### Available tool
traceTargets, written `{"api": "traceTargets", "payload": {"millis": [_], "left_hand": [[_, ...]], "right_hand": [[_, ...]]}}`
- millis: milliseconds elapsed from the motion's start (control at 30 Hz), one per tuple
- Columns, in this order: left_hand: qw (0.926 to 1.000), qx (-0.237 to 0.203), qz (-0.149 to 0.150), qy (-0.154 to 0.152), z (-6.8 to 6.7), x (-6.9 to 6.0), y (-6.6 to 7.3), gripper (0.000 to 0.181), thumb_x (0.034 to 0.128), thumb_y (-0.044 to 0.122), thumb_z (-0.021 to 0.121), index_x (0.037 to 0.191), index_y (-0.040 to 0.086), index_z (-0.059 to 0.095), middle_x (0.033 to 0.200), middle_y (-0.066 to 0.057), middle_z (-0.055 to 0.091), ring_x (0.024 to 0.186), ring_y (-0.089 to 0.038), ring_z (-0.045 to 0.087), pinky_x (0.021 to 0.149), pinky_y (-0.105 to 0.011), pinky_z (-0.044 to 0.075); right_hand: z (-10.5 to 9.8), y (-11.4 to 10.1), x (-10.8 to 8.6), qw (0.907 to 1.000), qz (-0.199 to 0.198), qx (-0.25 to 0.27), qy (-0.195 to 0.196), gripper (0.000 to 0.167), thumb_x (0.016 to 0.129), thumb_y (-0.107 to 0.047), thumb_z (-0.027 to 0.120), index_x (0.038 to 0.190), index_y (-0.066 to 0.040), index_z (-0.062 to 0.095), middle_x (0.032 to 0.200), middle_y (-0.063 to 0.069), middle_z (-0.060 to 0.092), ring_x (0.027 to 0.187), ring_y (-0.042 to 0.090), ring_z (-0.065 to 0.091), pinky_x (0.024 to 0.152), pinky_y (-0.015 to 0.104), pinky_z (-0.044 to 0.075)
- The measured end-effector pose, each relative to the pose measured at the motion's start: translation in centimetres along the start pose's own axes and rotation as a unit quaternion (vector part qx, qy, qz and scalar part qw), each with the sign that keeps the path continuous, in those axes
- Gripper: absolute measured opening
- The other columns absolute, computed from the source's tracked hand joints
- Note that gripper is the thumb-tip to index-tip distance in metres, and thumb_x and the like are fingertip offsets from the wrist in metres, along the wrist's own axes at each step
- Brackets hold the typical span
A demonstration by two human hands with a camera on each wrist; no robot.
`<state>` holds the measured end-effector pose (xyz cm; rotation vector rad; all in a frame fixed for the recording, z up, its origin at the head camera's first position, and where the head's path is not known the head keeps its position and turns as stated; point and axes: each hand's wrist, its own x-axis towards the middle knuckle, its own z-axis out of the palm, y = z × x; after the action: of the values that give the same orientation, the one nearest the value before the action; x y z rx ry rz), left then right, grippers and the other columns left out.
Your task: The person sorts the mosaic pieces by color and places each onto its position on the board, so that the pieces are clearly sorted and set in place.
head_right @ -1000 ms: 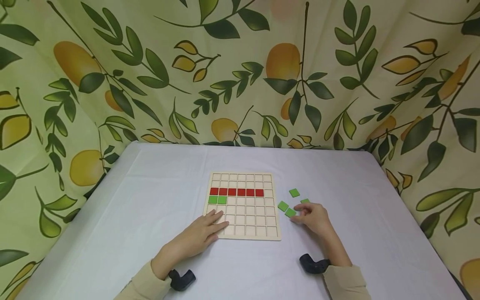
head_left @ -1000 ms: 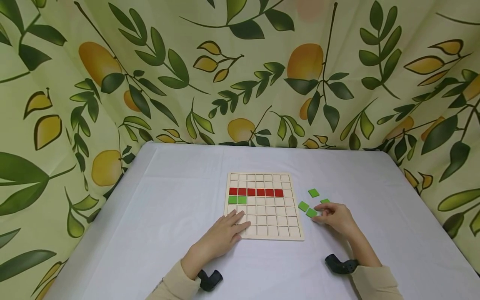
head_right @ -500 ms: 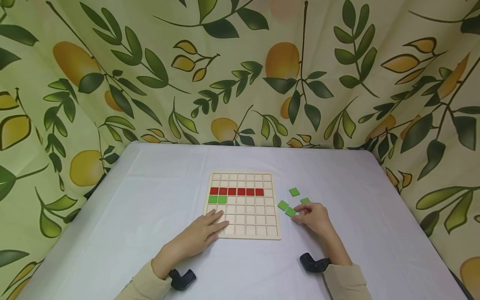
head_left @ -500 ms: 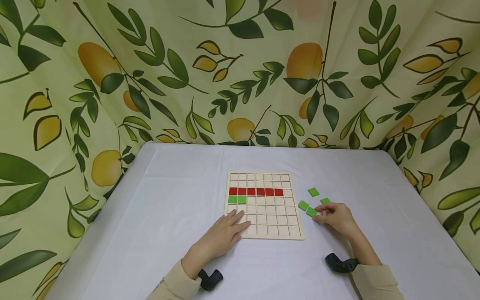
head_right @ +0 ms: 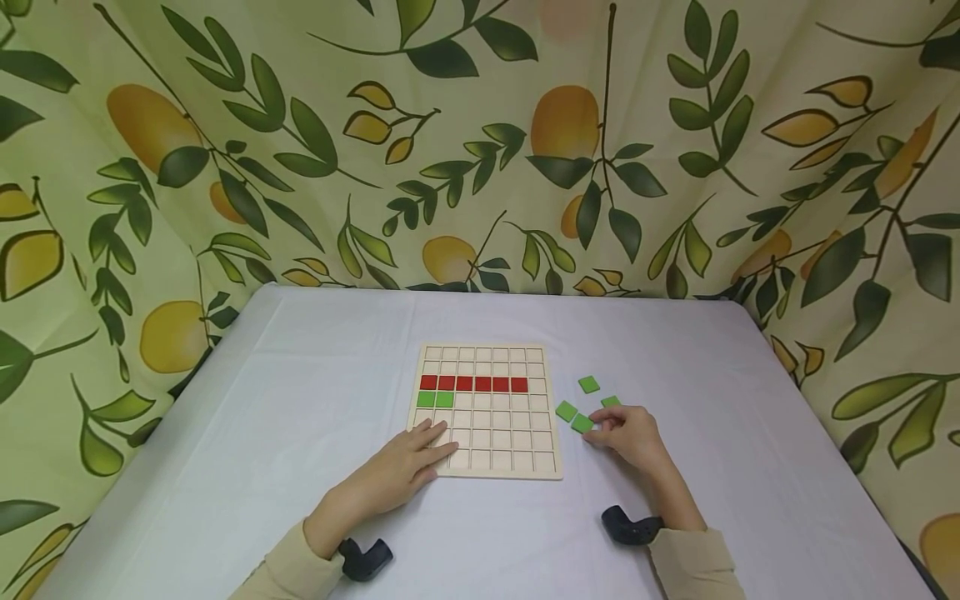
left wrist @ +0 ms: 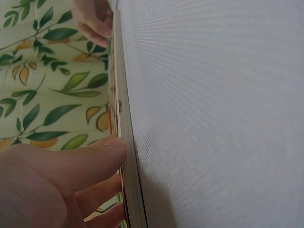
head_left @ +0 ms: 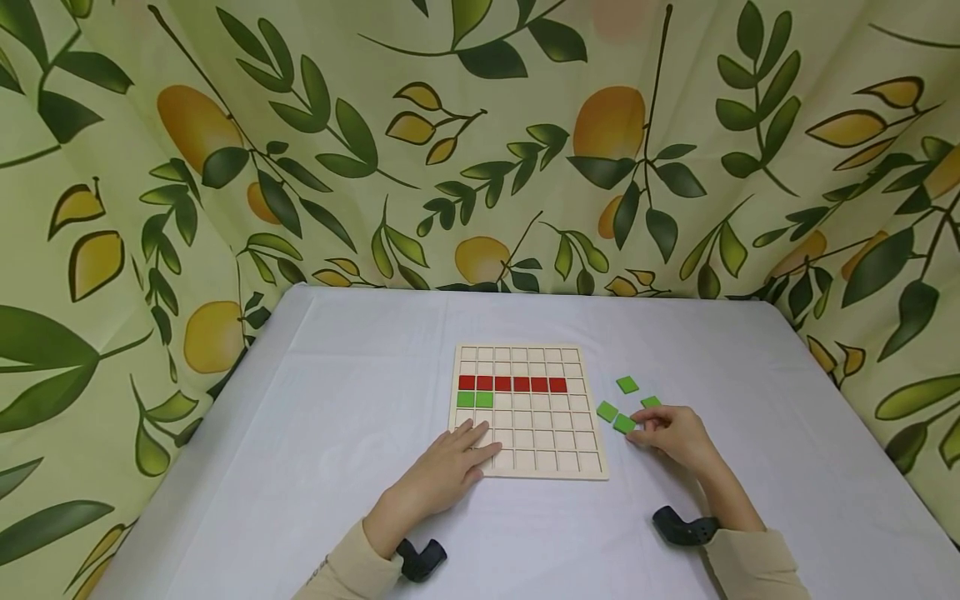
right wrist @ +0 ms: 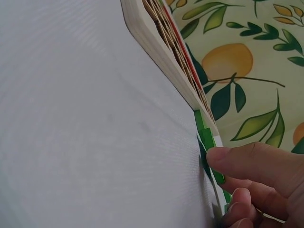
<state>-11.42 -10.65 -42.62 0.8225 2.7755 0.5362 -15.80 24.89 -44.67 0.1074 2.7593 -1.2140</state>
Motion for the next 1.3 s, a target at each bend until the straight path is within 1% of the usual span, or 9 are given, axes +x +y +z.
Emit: {"api": "traceTargets", "payload": {"millis": [133, 400, 600, 800, 1033, 1167, 1300], "left_hand": [[1.0000, 0.006, -0.004, -0.004, -0.1, 0.0, 0.1, 0.043, 0.0967, 0.018, 0.055, 0.139, 0.020, 0.053, 0.155, -0.010, 0.039, 0.147, -0.032, 0.033, 0.115, -0.056, 0.034], [1.0000, 0.004, -0.006, -0.005, 0.0, 0.1, 0.0, 0.042, 0.0971, 0.017, 0.054, 0.139, 0.018, 0.053, 0.155, -0.011, 0.039, 0.147, -0.033, 0.033, 0.115, -0.056, 0.034], [1.0000, 0.007, -0.003, -0.003, -0.1, 0.0, 0.0, 0.042, 0.0969, 0.018, 0.054, 0.139, 0.019, 0.053, 0.155, -0.011, 0.040, 0.146, -0.033, 0.034, 0.115, -0.056, 0.034], [1.0000, 0.007, -0.003, -0.003, 0.0, 0.1, 0.0, 0.042, 0.0968, 0.018, 0.055, 0.139, 0.019, 0.053, 0.155, -0.011, 0.040, 0.146, -0.033, 0.034, 0.115, -0.056, 0.034], [1.0000, 0.003, -0.003, -0.002, 0.0, 0.0, 0.0, 0.042, 0.0967, 0.018, 0.055, 0.139, 0.018, 0.054, 0.155, -0.011, 0.040, 0.146, -0.033, 0.034, 0.115, -0.056, 0.034], [1.0000, 0.004, -0.001, 0.000, 0.0, 0.0, 0.0, 0.042, 0.0967, 0.017, 0.055, 0.138, 0.018, 0.054, 0.155, -0.011, 0.040, 0.146, -0.033, 0.034, 0.115, -0.056, 0.035], [1.0000, 0.002, 0.000, 0.002, 0.1, 0.0, 0.0, 0.042, 0.0966, 0.017, 0.055, 0.138, 0.018, 0.054, 0.155, -0.011, 0.040, 0.146, -0.033, 0.034, 0.115, -0.056, 0.035]], "right_hand": [[-0.1, -0.1, 0.1, 1.0000, -0.004, 0.002, -0.004, 0.034, 0.077, -0.009, 0.075, 0.103, 0.010, 0.068, 0.064, -0.005, 0.049, 0.052, 0.003, 0.041, 0.046, 0.019, 0.037], [-0.1, -0.3, 0.2, 0.9999, -0.009, 0.004, -0.004, 0.034, 0.077, -0.009, 0.074, 0.104, 0.011, 0.067, 0.063, -0.005, 0.049, 0.051, 0.004, 0.041, 0.046, 0.019, 0.037], [0.1, -0.5, 0.4, 0.9998, -0.012, 0.012, -0.008, 0.033, 0.078, -0.007, 0.073, 0.105, 0.011, 0.067, 0.064, -0.004, 0.050, 0.051, 0.004, 0.042, 0.046, 0.019, 0.038], [0.0, -0.9, 0.5, 0.9993, -0.024, 0.024, -0.015, 0.032, 0.078, -0.006, 0.074, 0.104, 0.012, 0.066, 0.064, -0.004, 0.051, 0.050, 0.003, 0.042, 0.046, 0.019, 0.039], [0.2, -1.3, 0.7, 0.9982, -0.049, 0.027, -0.022, 0.032, 0.078, -0.007, 0.074, 0.103, 0.011, 0.067, 0.065, -0.003, 0.052, 0.050, 0.002, 0.041, 0.046, 0.018, 0.039], [0.3, -1.5, 0.9, 0.9978, -0.057, 0.025, -0.024, 0.032, 0.078, -0.007, 0.075, 0.103, 0.011, 0.067, 0.066, -0.002, 0.052, 0.051, 0.002, 0.041, 0.046, 0.018, 0.038], [0.3, -1.9, 1.1, 0.9979, -0.055, 0.025, -0.025, 0.032, 0.078, -0.007, 0.075, 0.103, 0.010, 0.068, 0.066, -0.003, 0.051, 0.052, 0.003, 0.041, 0.046, 0.018, 0.038]]}}
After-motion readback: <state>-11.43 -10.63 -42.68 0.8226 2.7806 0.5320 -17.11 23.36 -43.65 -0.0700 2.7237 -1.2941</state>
